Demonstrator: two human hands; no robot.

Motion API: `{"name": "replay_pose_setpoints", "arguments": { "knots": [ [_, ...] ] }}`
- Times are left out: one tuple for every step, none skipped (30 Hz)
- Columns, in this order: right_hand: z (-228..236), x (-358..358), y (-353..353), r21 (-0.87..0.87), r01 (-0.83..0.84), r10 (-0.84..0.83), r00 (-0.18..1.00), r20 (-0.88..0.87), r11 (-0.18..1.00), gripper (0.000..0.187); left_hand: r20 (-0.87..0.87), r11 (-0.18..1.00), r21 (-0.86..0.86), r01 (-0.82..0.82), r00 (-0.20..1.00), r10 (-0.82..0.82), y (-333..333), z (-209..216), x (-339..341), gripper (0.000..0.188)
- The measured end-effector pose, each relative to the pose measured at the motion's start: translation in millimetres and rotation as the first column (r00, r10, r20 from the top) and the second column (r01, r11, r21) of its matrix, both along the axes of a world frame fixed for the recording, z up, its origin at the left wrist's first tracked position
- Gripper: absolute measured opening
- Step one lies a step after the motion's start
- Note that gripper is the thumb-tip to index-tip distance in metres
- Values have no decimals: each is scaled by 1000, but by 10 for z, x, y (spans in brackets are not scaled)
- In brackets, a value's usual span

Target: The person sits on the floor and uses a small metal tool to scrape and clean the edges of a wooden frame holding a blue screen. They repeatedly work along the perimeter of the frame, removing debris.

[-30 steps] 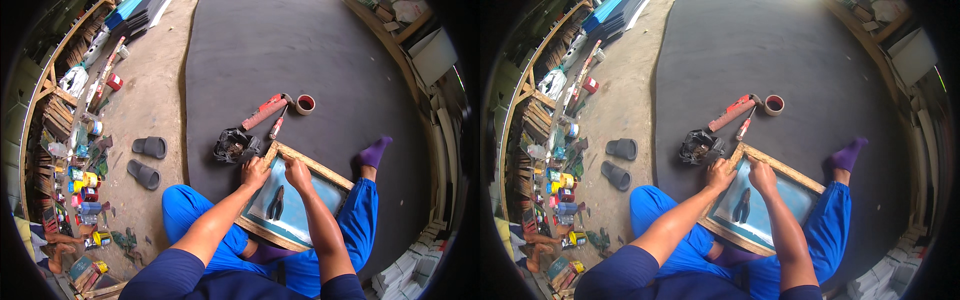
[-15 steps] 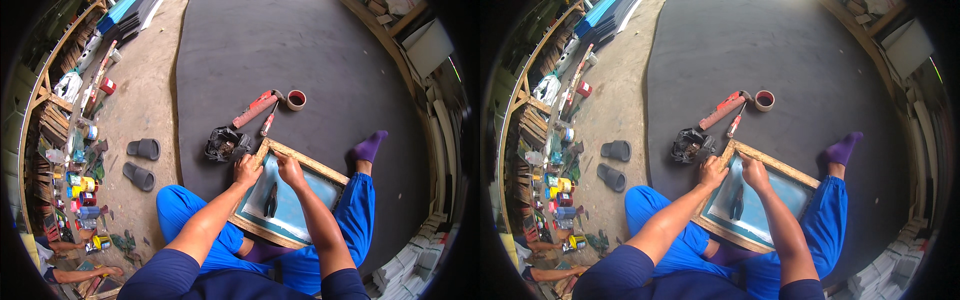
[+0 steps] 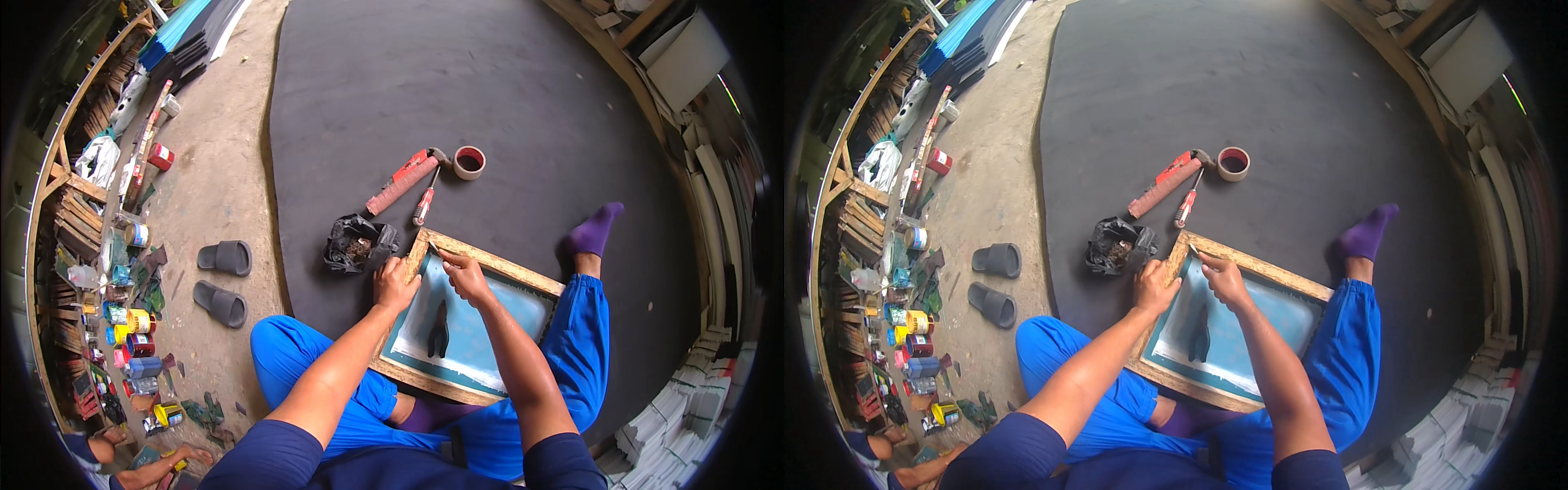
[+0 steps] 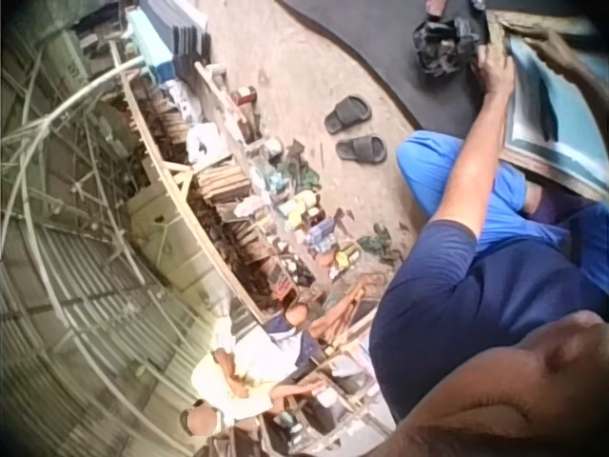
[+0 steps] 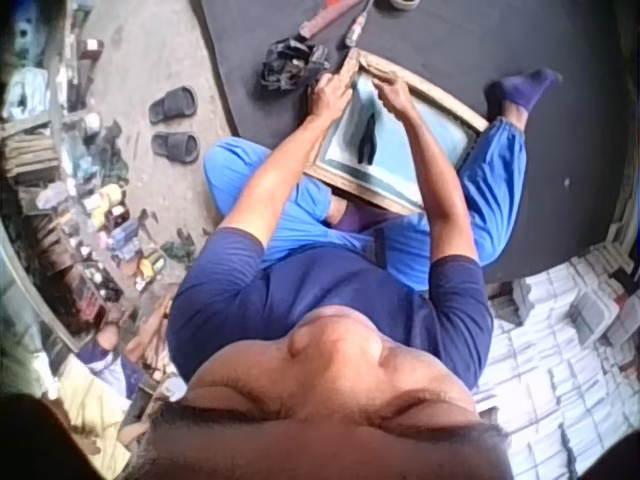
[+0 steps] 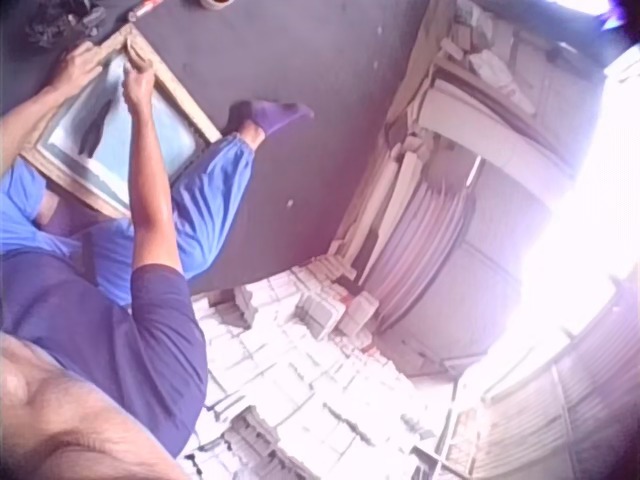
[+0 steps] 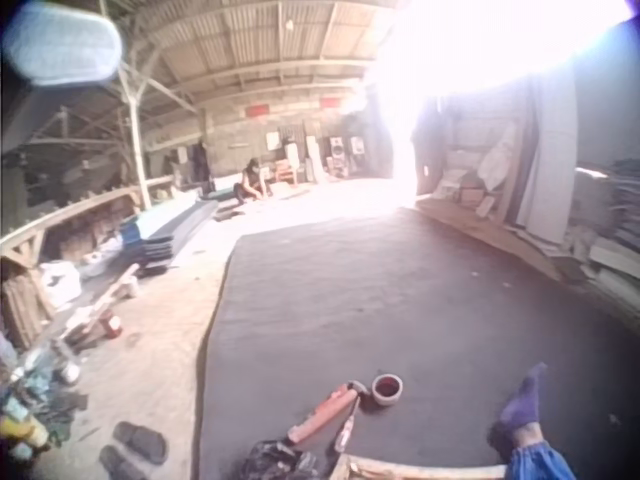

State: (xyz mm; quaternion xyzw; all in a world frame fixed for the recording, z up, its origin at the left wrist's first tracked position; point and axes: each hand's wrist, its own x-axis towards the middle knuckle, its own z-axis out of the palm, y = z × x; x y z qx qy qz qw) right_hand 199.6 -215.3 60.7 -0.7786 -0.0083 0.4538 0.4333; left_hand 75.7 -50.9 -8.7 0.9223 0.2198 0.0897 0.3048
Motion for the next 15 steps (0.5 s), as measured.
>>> {"name": "replay_pose_setpoints", "arguments": {
  "knots": [
    [-105,8,-42,50,12,-13,1000,15,999,44,18,1000,6,5,1000,-5,-8,11,8,49],
    [-319,10,-110,79,-80,46,932,360,994,43,38,1000,11,14,999,-15,-27,24,26,49],
    [-634,22,-189,71,-176,86,744,663,982,43,58,1000,17,24,998,-25,-42,36,56,49],
    [-847,39,-205,99,-231,68,621,781,968,42,61,999,1,33,998,-33,-46,37,72,48],
    [-1051,60,-231,107,-278,39,474,880,955,42,64,999,-18,45,997,-44,-58,41,95,48],
    [-1180,103,-227,189,-291,-26,483,875,938,42,67,998,-37,56,996,-53,-66,42,113,48],
    [-1096,105,-194,239,-238,-27,653,757,942,41,61,999,-25,49,997,-47,-47,29,97,47],
    [-985,118,-191,268,-154,-46,787,615,951,41,58,999,-16,48,997,-47,-57,28,90,47],
    [-482,58,-42,212,-41,-16,965,262,976,40,42,1000,3,11,999,-11,25,-4,-11,46],
    [-427,62,-42,195,-42,-13,962,272,980,40,55,1000,8,13,998,-14,19,-2,-1,46],
    [-372,61,-47,176,-42,-9,960,282,984,39,68,1000,12,14,998,-15,14,-4,4,46],
    [-318,55,-55,156,-44,-3,957,289,987,38,80,1000,17,14,997,-16,11,-5,8,45],
    [-601,81,-146,168,-156,10,760,649,973,38,87,999,6,38,995,-39,-44,33,89,45],
    [-685,87,-176,125,-218,51,656,753,968,38,82,999,-1,44,996,-44,-56,43,102,45],
    [-759,93,-205,72,-264,83,533,842,962,39,77,999,-8,50,996,-49,-67,53,110,45]
  ]
}}
